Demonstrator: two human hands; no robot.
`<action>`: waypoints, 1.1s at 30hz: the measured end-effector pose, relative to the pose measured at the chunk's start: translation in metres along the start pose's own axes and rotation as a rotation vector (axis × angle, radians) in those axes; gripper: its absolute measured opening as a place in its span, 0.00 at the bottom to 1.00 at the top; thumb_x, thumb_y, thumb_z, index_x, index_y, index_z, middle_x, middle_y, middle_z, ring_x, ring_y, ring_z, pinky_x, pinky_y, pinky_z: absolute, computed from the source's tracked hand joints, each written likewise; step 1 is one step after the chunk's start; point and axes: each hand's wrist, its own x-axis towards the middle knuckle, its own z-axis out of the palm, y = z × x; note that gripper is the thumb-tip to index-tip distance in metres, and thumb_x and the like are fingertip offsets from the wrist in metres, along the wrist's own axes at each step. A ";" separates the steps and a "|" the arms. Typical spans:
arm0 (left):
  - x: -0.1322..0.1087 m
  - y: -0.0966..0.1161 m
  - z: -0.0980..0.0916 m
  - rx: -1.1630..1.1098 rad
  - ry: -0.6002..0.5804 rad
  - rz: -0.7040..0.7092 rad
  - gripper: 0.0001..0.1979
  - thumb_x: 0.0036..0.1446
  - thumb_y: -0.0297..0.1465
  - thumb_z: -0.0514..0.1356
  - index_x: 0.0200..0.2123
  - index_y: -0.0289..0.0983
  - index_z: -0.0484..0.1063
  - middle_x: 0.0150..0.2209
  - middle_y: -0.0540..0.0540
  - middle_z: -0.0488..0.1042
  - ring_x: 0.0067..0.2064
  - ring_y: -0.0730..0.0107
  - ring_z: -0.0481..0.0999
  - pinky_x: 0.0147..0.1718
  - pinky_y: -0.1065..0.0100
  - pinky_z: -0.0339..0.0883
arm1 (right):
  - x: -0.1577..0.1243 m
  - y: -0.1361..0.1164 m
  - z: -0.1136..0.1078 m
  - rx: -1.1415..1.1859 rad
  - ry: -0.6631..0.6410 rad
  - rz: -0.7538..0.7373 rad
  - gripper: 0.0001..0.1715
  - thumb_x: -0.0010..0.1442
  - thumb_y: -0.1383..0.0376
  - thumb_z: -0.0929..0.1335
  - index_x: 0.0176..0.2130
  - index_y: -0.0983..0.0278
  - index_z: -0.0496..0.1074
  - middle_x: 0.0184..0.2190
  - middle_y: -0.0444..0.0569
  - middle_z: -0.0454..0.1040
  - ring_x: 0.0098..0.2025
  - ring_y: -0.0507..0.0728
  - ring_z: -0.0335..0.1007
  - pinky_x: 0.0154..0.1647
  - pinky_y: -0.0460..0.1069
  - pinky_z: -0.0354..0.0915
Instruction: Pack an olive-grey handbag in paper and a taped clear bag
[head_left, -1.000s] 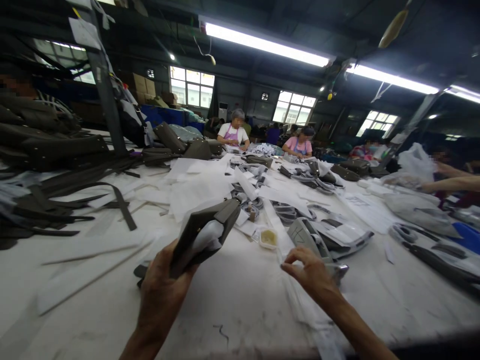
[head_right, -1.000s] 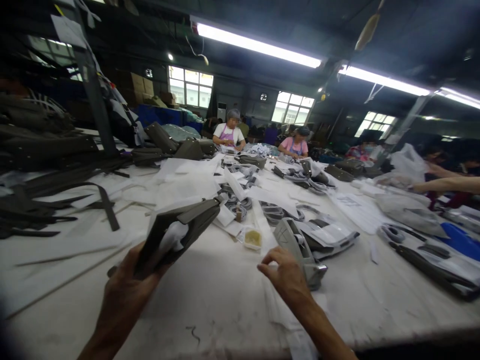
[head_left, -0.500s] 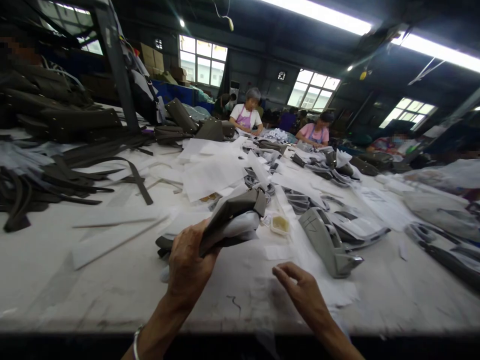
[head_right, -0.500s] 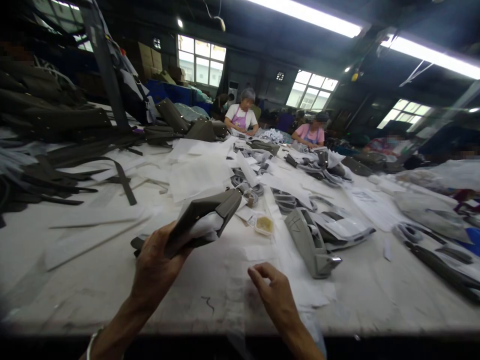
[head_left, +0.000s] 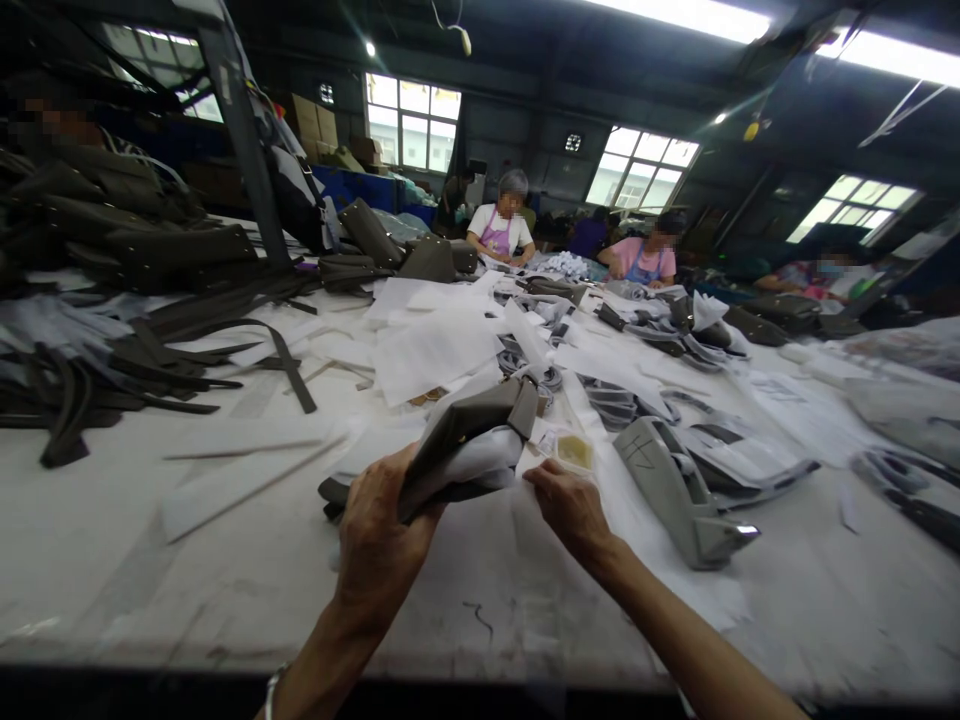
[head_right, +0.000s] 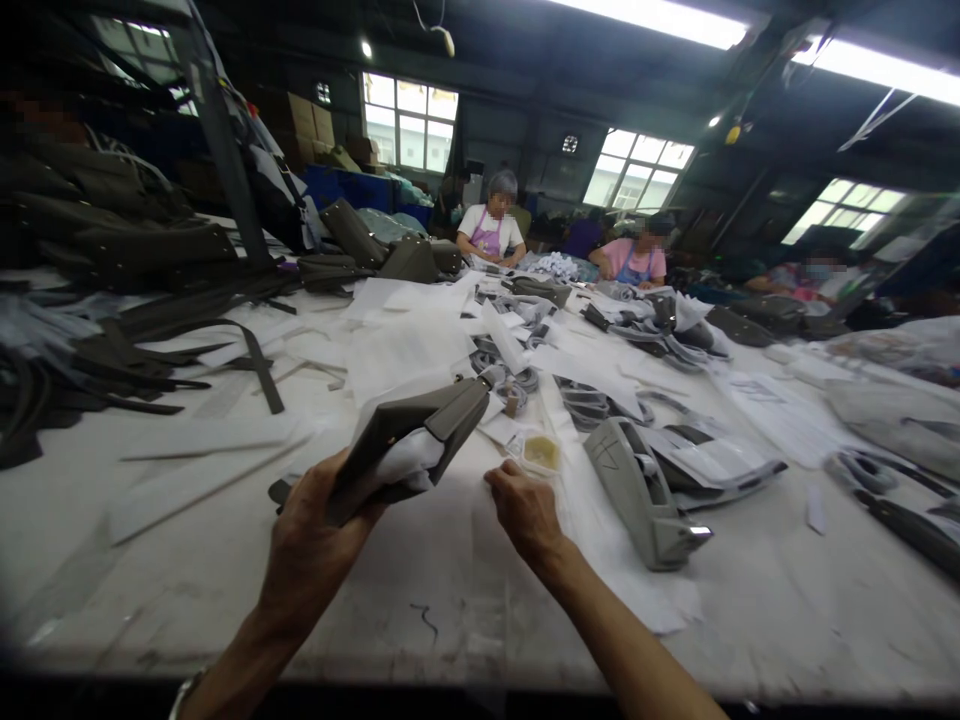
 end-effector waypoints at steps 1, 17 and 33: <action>-0.001 0.000 0.000 -0.002 0.000 -0.003 0.25 0.53 0.28 0.66 0.55 0.40 0.66 0.44 0.46 0.74 0.46 0.61 0.74 0.50 0.61 0.66 | 0.010 -0.001 0.000 0.013 0.006 -0.038 0.19 0.67 0.67 0.59 0.44 0.61 0.78 0.40 0.51 0.75 0.36 0.57 0.71 0.33 0.49 0.60; -0.042 0.027 0.026 0.037 -0.206 0.455 0.17 0.68 0.23 0.48 0.55 0.35 0.70 0.52 0.47 0.75 0.57 0.66 0.70 0.60 0.60 0.54 | 0.017 0.080 -0.011 0.051 0.137 -0.010 0.21 0.64 0.64 0.57 0.40 0.66 0.76 0.42 0.58 0.76 0.46 0.65 0.70 0.50 0.60 0.63; -0.050 0.026 0.021 0.212 -0.251 0.543 0.16 0.69 0.26 0.48 0.51 0.37 0.73 0.49 0.46 0.75 0.52 0.65 0.72 0.50 0.61 0.59 | 0.103 -0.003 -0.013 0.426 -0.199 0.114 0.20 0.53 0.64 0.71 0.47 0.67 0.76 0.40 0.52 0.78 0.41 0.58 0.74 0.45 0.49 0.65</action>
